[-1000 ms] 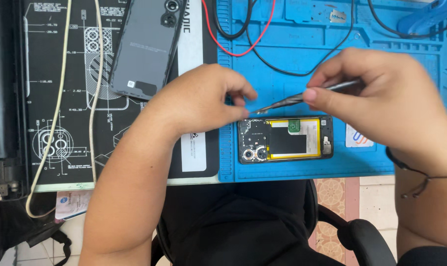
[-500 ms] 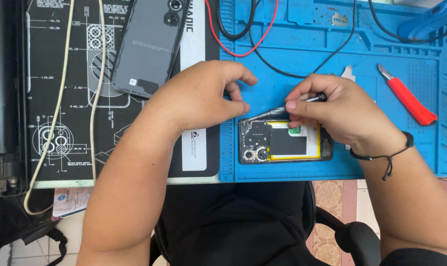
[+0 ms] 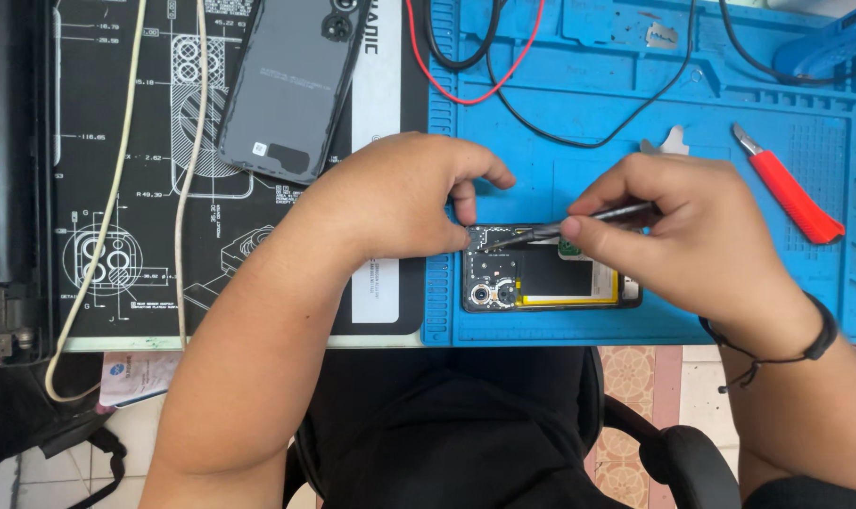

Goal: The person uses a screwdriver to remove screws from a disassembled smartphone, then uses a plastic card to pry open the device. They remove the screen assembly, place it aside, and handle the phone body and battery area.

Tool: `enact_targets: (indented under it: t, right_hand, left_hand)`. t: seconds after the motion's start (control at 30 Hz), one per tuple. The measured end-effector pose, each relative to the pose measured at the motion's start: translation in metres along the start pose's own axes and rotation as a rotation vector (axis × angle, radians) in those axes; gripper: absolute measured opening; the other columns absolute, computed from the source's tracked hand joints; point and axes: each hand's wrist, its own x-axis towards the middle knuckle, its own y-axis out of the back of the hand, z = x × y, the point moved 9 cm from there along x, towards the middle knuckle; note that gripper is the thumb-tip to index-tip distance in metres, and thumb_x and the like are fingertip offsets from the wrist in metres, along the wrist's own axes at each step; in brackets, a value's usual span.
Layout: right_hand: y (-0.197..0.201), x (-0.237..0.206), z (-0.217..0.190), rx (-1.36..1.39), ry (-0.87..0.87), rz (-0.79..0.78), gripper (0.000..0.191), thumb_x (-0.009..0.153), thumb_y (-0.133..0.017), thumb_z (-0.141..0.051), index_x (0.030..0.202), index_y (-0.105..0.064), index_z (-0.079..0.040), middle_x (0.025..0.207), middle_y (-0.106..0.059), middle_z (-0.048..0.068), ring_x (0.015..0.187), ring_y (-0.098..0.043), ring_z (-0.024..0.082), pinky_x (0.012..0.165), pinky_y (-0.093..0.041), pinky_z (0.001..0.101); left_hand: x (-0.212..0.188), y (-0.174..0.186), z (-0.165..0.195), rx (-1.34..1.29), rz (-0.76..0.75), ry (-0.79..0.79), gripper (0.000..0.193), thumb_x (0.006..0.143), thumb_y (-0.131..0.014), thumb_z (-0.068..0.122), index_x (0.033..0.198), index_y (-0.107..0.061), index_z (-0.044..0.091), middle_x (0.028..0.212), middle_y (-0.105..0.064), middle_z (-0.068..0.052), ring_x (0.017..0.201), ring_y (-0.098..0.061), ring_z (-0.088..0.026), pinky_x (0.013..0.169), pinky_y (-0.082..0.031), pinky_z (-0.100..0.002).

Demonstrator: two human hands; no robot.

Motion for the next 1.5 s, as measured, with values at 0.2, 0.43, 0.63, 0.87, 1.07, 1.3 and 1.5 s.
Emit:
enact_targets:
  t: [0.2,0.43,0.63,0.87,1.07,1.3,1.5]
  right_hand:
    - [0.008,0.002,-0.074,-0.244,0.32,-0.011,0.017,0.077,-0.084,-0.014,0.088,-0.073,-0.006,0.077,-0.07,0.007,0.07,-0.071,0.017,0.059,-0.055,0.029]
    - [-0.038,-0.006,-0.112,-0.573,0.537,-0.046,0.018,0.079,-0.08,-0.016,0.077,-0.065,-0.006,0.065,-0.057,0.009,0.057,-0.061,0.031,0.048,-0.047,0.0424]
    - [-0.056,0.005,-0.103,-0.703,0.475,-0.117,0.026,0.081,-0.081,-0.027,0.074,-0.066,-0.007,0.062,-0.058,0.009,0.056,-0.062,0.031,0.048,-0.048,0.0433]
    - [-0.075,0.0,-0.107,-0.72,0.611,-0.283,0.02,0.078,-0.074,-0.015,0.096,-0.072,-0.008,0.07,-0.061,0.007,0.066,-0.066,0.028,0.054,-0.051,0.0392]
    - [-0.084,0.002,-0.082,-0.979,0.444,-0.414,0.025,0.085,-0.068,-0.042,0.099,-0.069,-0.021,0.077,-0.063,0.008,0.07,-0.067,0.028,0.056,-0.053,0.0414]
    - [-0.081,0.002,-0.095,-0.916,0.511,-0.351,0.043,0.082,-0.072,-0.045,0.11,-0.064,-0.013,0.076,-0.062,0.01,0.073,-0.066,0.03,0.059,-0.051,0.0417]
    - [-0.08,0.002,-0.11,-0.823,0.477,-0.409,0.04,0.082,-0.061,-0.024,0.12,-0.055,-0.012,0.084,-0.062,0.008,0.078,-0.065,0.028,0.068,-0.052,0.0388]
  left_hand:
    - [0.0,0.007,0.006,0.016,-0.001,0.018,0.061,0.065,-0.082,0.008,0.124,-0.07,0.019,0.087,-0.076,0.0,0.08,-0.073,-0.018,0.071,-0.057,-0.034]
    - [-0.001,-0.009,-0.012,0.0,-0.004,0.048,0.06,0.063,-0.084,0.007,0.121,-0.071,0.019,0.085,-0.076,0.001,0.08,-0.072,-0.017,0.074,-0.056,-0.032]
    - [-0.002,-0.017,-0.027,-0.005,-0.007,0.074,0.059,0.064,-0.083,0.007,0.12,-0.071,0.019,0.085,-0.075,0.001,0.079,-0.071,-0.017,0.071,-0.057,-0.034]
    - [-0.001,-0.023,-0.033,0.008,-0.002,0.054,0.057,0.065,-0.083,0.007,0.12,-0.071,0.019,0.085,-0.074,0.001,0.078,-0.071,-0.017,0.07,-0.057,-0.033]
    - [-0.002,-0.026,-0.036,0.009,-0.015,0.036,0.063,0.061,-0.085,0.006,0.121,-0.071,0.019,0.085,-0.074,0.002,0.079,-0.071,-0.017,0.07,-0.056,-0.033]
    - [-0.002,-0.026,-0.038,0.011,0.024,0.018,0.064,0.058,-0.089,0.01,0.118,-0.072,0.018,0.083,-0.073,0.0,0.076,-0.07,-0.017,0.069,-0.056,-0.033]
    - [-0.003,-0.027,-0.044,0.024,-0.014,0.093,0.049,0.065,-0.087,0.014,0.112,-0.075,0.022,0.081,-0.072,0.001,0.073,-0.069,-0.018,0.066,-0.055,-0.033]
